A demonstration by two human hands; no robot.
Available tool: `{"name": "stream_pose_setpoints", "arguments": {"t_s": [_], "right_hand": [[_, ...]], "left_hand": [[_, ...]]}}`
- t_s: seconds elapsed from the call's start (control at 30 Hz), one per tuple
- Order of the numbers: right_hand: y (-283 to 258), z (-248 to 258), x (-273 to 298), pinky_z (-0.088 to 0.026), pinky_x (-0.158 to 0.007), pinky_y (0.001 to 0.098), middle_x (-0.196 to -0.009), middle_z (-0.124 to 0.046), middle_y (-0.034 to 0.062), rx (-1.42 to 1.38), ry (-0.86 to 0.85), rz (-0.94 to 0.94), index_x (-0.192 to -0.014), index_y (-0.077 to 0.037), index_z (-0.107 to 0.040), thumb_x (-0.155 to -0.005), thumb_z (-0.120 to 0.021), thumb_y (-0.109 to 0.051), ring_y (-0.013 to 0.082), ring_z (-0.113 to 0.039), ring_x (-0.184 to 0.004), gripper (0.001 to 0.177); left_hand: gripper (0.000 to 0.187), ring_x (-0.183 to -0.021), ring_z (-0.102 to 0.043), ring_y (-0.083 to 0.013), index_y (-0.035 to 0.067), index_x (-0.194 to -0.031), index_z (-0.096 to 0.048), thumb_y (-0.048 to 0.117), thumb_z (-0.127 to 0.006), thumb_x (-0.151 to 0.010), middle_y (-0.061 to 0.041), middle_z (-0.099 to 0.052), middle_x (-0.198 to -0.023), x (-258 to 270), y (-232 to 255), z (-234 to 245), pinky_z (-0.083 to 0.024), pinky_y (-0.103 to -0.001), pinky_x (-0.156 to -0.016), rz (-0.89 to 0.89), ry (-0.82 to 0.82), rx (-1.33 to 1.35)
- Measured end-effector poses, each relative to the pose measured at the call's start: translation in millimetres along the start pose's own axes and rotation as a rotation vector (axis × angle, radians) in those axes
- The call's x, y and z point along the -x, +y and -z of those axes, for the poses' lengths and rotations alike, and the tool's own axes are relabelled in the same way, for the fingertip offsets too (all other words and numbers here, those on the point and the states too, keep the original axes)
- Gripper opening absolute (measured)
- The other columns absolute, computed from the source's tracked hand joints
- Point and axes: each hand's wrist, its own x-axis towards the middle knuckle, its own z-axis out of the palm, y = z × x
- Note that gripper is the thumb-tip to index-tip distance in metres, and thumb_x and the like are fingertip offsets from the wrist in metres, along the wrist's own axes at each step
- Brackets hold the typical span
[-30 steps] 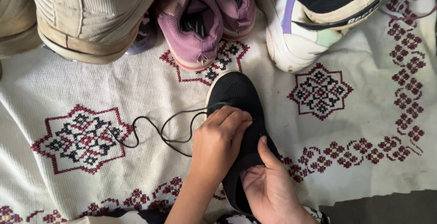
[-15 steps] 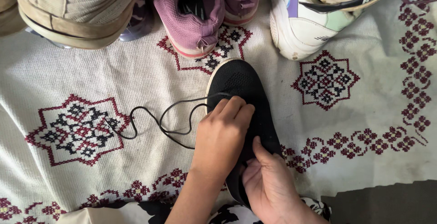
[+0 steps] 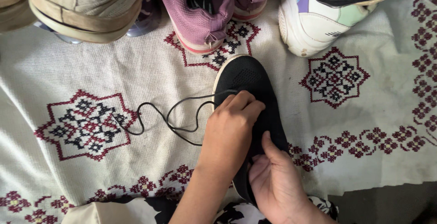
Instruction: The person removes a black shoelace from a black sneaker, then re-laces it by threading the lace through the eyelets and tying a knot. The person then picks up a pink sneaker and begins to re-lace it with a pink shoelace.
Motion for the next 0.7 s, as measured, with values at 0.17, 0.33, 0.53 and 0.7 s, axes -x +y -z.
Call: {"name": "stream_pose_setpoints", "arguments": {"t_s": [0.17, 0.33, 0.53, 0.7], "right_hand": [[-1.5, 14.3, -15.2, -0.045, -0.080, 0.0212, -0.095, -0.064, -0.0044, -0.019, -0.012, -0.014, -0.109, -0.014, -0.066, -0.096, -0.073, -0.030, 0.0039, -0.053, -0.080, 0.021], [6.4, 13.4, -8.0, -0.055, -0.079, 0.0272, -0.087, -0.063, 0.0002, 0.111, 0.108, 0.044, -0.102, -0.009, -0.063, -0.091, -0.067, -0.027, 0.0078, -0.061, -0.081, 0.021], [12.4, -4.0, 9.3, -0.053, -0.095, 0.0365, -0.113, -0.073, 0.0074, 0.264, -0.065, 0.017, -0.120, -0.002, -0.064, -0.090, -0.065, -0.023, 0.0154, -0.070, -0.102, 0.037], [16.7, -10.5, 3.5, -0.050, -0.100, 0.0377, -0.123, -0.073, 0.0077, 0.327, -0.176, -0.021, -0.128, 0.000, -0.062, -0.091, -0.063, -0.017, 0.0149, -0.068, -0.110, 0.041]], "left_hand": [[0.018, -0.090, -0.066, -0.0295, 0.007, -0.096, -0.067, 0.001, -0.062, -0.080, -0.007, -0.067, -0.089, -1.6, 4.0, 3.6, -0.055, -0.042, -0.077, 0.052, 0.042, 0.015], [0.008, -0.084, -0.067, -0.0298, 0.009, -0.088, -0.063, 0.002, -0.064, -0.085, -0.007, -0.066, -0.082, -6.4, 9.4, 15.4, -0.054, -0.043, -0.071, 0.140, 0.036, 0.073], [0.008, -0.079, -0.069, -0.0326, 0.007, -0.087, -0.064, 0.007, -0.071, -0.082, -0.009, -0.069, -0.082, -2.0, 2.2, 55.8, -0.054, -0.043, -0.066, 0.198, -0.025, 0.128], [0.005, -0.076, -0.071, -0.0321, 0.007, -0.083, -0.066, 0.007, -0.070, -0.081, -0.010, -0.071, -0.079, 0.1, -4.0, 63.3, -0.055, -0.042, -0.066, 0.290, 0.012, 0.115]]}}
